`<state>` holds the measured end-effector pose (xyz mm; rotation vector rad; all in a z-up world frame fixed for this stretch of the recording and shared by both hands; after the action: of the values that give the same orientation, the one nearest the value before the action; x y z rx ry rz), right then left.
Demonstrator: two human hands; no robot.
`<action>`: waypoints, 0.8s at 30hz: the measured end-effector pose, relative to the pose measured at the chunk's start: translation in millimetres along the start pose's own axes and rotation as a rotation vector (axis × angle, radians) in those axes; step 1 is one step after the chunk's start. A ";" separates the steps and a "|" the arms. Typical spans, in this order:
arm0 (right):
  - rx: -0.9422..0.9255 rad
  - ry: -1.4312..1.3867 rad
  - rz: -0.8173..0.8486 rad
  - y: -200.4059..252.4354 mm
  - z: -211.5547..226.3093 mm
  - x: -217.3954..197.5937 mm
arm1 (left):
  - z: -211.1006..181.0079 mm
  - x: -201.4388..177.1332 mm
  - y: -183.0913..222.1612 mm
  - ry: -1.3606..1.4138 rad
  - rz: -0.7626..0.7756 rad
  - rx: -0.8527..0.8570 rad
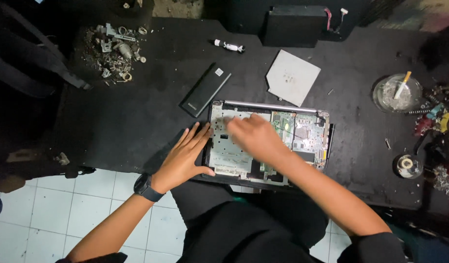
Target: Disassembling a laptop by removing the battery and back cover, then cleaning the internal circuitry with a brush.
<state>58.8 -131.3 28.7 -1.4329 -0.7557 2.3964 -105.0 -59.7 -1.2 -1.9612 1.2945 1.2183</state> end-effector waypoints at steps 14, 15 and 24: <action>-0.083 0.052 0.010 -19.2 22.4 -3.2 | -3.7 -12.2 -3.5 -0.042 0.006 -0.067; -0.094 -0.144 0.124 -18.6 43.5 -5.7 | -4.6 -12.6 -3.5 0.014 -0.026 -0.052; -0.039 0.022 0.012 -31.6 -2.6 8.7 | 1.3 -8.1 -6.3 0.010 0.009 -0.104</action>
<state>55.2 -100.1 38.5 -1.4800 -0.7947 2.3840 -101.2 -52.3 4.8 -2.0381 1.2704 1.3052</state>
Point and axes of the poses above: each hand's wrist, its own y-axis away from the middle knuckle, its own x-axis out of the palm, z = x × y, the point moved 6 cm from there along -y, towards the middle knuckle, and after that the axes turned 14 degrees about -z, right-handed, at the moved point
